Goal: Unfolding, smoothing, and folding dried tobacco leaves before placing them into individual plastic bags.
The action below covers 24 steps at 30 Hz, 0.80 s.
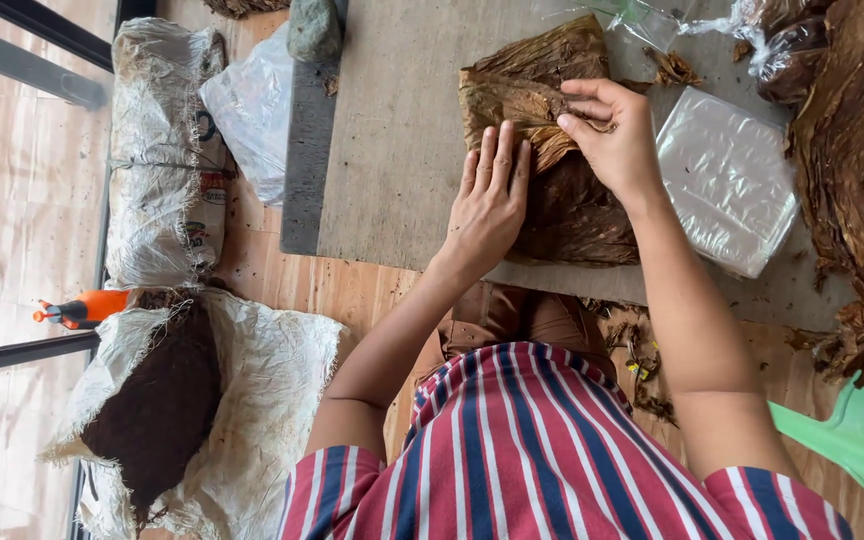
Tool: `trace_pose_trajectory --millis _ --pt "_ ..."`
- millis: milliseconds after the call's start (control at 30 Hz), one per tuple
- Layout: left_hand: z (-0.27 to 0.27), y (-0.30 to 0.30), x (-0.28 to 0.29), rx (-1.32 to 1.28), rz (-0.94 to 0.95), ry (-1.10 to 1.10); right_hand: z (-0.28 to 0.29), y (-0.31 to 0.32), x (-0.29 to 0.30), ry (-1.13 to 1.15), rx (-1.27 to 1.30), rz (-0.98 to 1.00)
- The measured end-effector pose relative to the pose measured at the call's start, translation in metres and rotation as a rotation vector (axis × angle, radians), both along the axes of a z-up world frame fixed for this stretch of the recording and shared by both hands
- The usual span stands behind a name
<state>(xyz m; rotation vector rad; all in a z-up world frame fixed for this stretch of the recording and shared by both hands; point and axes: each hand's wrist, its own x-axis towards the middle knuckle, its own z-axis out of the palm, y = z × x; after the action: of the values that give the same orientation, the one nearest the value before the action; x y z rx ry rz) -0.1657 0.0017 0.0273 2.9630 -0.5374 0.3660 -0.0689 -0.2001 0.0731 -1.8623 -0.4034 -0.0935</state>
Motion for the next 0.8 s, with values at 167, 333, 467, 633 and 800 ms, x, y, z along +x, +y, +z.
trace_pose_trajectory --millis 167,333,467,633,800 --pt "0.04 0.016 0.011 -0.134 -0.055 0.204 -0.022 -0.008 0.024 0.093 -0.028 0.074" --pt "0.035 0.02 0.056 -0.288 -0.124 0.062 -0.018 -0.009 0.025 0.215 0.075 0.159" --pt "0.002 0.018 0.118 -0.207 -0.105 -0.042 -0.017 -0.011 0.027 0.204 0.018 0.167" --pt "0.03 0.036 0.14 -0.248 -0.302 0.093 -0.016 -0.029 0.033 0.466 0.311 0.322" --pt "0.049 0.054 0.127 -0.327 -0.262 0.055 -0.038 -0.044 0.043 0.601 0.64 0.359"
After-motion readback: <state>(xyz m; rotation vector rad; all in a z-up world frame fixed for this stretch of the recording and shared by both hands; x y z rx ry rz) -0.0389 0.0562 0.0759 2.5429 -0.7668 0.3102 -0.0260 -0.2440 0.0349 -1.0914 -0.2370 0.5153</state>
